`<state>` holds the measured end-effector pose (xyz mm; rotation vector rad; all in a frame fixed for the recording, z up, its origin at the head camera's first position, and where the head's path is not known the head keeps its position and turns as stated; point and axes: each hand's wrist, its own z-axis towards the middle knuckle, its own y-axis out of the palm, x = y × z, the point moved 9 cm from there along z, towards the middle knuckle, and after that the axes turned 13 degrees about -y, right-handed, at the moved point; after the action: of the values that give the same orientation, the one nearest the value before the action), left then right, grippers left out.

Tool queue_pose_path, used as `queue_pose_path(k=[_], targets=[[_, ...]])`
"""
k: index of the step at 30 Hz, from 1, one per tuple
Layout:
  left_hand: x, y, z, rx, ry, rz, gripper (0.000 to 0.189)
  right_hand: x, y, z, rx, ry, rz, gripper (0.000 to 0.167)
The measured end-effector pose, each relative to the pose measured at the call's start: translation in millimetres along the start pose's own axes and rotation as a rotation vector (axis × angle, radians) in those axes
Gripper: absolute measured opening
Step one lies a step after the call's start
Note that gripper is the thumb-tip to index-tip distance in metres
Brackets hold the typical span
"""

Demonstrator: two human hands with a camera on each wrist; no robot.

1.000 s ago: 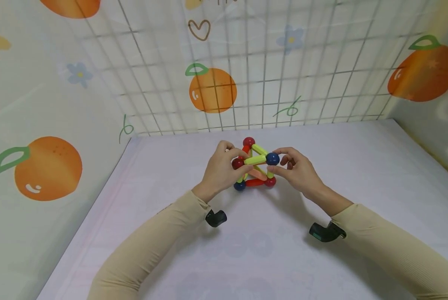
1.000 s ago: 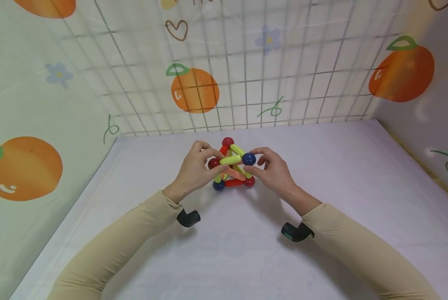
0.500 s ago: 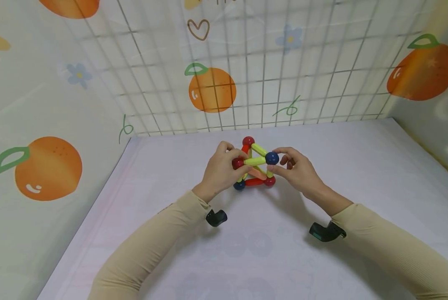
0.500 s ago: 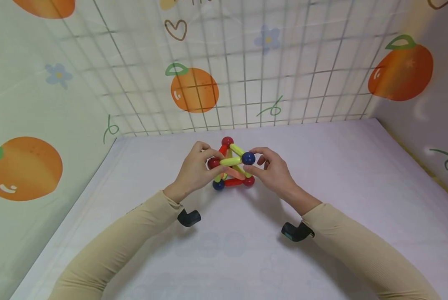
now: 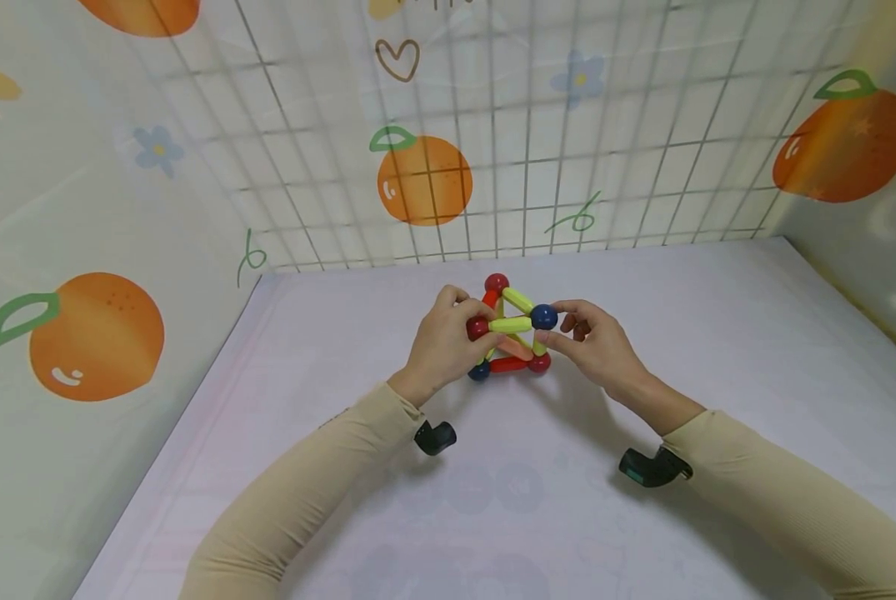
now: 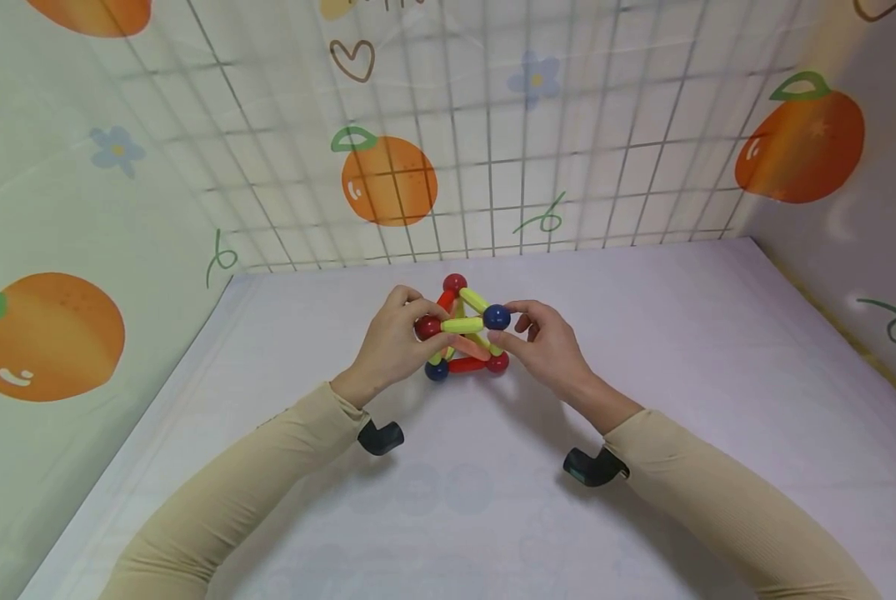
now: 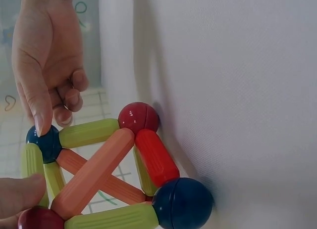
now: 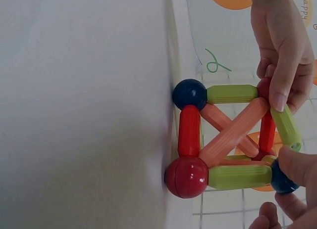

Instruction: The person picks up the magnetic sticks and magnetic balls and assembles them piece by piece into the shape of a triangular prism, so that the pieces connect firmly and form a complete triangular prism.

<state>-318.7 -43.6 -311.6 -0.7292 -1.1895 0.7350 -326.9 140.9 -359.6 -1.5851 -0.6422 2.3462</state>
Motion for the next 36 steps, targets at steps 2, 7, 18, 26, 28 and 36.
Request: queue_pose_path(k=[2,7,18,26,28,36], targets=[[0.2,-0.3,-0.4,0.001,-0.002,0.005,0.03,-0.5,0.2,0.0,0.001,-0.002,0.003,0.05],[0.0,-1.5,-1.7,0.002,-0.013,0.004,0.031,-1.1,1.2,0.0,-0.004,0.0,0.006,0.049],[0.5,-1.7,-2.2,0.02,-0.027,0.017,0.03,-1.5,1.6,0.2,-0.009,-0.003,0.003,0.049],[2.9,-2.8,-2.1,0.012,-0.024,0.032,0.03,-1.0,0.3,-0.5,-0.008,0.001,-0.009,0.049],[2.8,-2.4,-1.9,0.011,-0.024,0.037,0.029,-1.0,0.1,-0.8,-0.009,0.003,-0.008,0.049],[5.0,-2.9,-3.0,0.03,-0.005,0.063,0.028,-0.1,-0.1,-2.3,-0.009,0.01,-0.004,0.049]])
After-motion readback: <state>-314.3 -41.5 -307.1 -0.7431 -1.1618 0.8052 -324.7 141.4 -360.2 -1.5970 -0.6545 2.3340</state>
